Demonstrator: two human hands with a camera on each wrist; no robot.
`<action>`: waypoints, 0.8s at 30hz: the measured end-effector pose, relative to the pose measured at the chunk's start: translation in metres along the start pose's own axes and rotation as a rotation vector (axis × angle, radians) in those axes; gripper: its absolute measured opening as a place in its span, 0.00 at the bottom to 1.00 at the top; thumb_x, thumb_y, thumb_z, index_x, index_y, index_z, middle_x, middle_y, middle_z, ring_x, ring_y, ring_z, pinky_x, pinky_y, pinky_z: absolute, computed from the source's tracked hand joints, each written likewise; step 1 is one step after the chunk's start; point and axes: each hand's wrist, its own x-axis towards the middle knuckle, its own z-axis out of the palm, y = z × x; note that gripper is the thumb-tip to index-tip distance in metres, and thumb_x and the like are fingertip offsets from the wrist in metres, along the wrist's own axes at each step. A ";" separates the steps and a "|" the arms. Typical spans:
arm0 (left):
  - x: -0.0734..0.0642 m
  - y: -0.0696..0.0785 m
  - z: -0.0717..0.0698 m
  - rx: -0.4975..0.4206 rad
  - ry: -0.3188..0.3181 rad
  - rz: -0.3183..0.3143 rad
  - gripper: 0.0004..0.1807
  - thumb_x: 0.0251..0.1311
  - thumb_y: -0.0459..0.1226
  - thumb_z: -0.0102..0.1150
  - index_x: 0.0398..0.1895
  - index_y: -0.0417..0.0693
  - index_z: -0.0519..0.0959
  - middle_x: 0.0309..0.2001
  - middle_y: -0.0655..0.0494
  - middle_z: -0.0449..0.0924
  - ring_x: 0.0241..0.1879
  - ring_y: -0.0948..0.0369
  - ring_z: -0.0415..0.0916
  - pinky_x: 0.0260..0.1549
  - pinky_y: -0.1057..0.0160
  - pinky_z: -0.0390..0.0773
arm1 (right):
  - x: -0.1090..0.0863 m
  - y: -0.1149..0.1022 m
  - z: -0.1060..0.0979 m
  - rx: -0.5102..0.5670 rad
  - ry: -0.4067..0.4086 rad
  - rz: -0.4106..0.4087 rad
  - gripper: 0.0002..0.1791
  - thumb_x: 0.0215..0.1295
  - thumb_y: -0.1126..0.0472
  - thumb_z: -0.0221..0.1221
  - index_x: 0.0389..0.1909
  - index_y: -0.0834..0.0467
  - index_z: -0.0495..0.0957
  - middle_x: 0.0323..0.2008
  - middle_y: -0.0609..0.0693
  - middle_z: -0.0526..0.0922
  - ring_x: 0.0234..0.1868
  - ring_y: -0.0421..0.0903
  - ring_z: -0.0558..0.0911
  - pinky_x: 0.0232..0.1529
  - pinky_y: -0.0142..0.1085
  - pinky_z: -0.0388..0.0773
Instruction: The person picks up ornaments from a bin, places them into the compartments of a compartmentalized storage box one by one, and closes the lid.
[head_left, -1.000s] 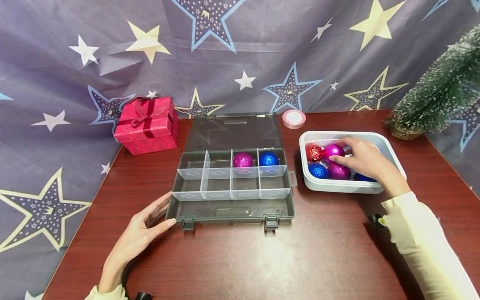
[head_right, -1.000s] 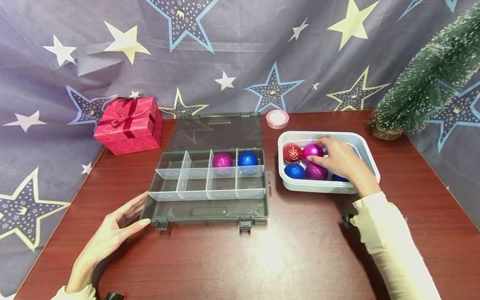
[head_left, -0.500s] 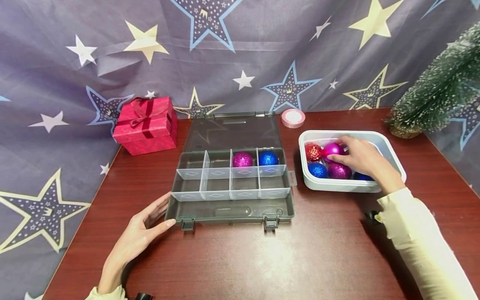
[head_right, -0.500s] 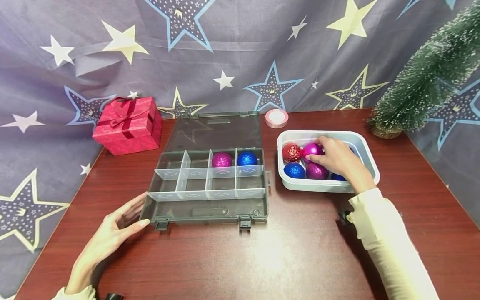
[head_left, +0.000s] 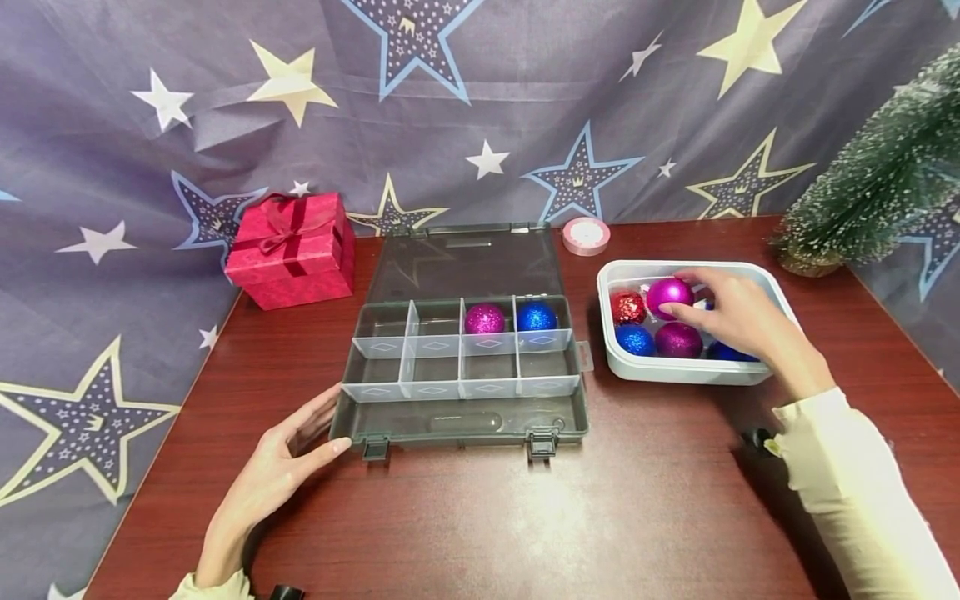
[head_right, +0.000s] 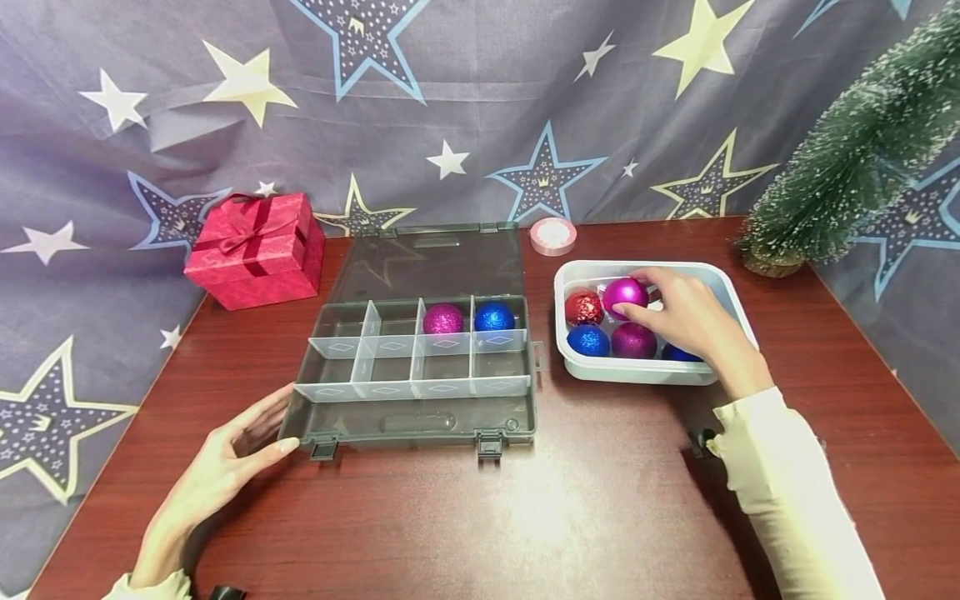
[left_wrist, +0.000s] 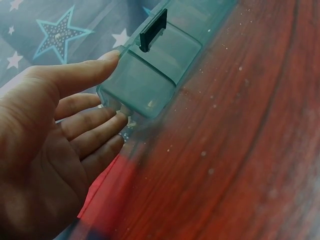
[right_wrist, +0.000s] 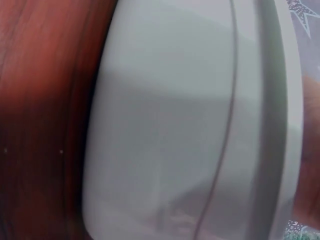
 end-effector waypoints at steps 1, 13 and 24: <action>0.000 0.000 0.000 0.004 0.000 -0.001 0.37 0.69 0.32 0.67 0.79 0.46 0.64 0.72 0.46 0.71 0.66 0.70 0.71 0.59 0.76 0.71 | -0.001 -0.002 -0.001 0.005 0.013 -0.002 0.27 0.65 0.57 0.71 0.59 0.68 0.78 0.46 0.68 0.85 0.47 0.64 0.83 0.50 0.60 0.78; 0.000 -0.001 0.000 0.009 -0.004 -0.001 0.37 0.69 0.33 0.66 0.80 0.48 0.64 0.72 0.46 0.70 0.66 0.70 0.71 0.59 0.76 0.70 | 0.002 -0.026 -0.008 0.040 0.048 -0.037 0.30 0.64 0.56 0.72 0.62 0.67 0.77 0.55 0.67 0.82 0.52 0.64 0.82 0.55 0.61 0.76; 0.000 -0.002 -0.001 -0.001 -0.005 0.005 0.37 0.69 0.32 0.66 0.79 0.48 0.64 0.72 0.45 0.70 0.66 0.70 0.71 0.60 0.76 0.70 | 0.009 -0.046 0.001 0.115 0.096 -0.073 0.29 0.63 0.57 0.73 0.62 0.64 0.78 0.53 0.63 0.84 0.50 0.60 0.83 0.48 0.58 0.79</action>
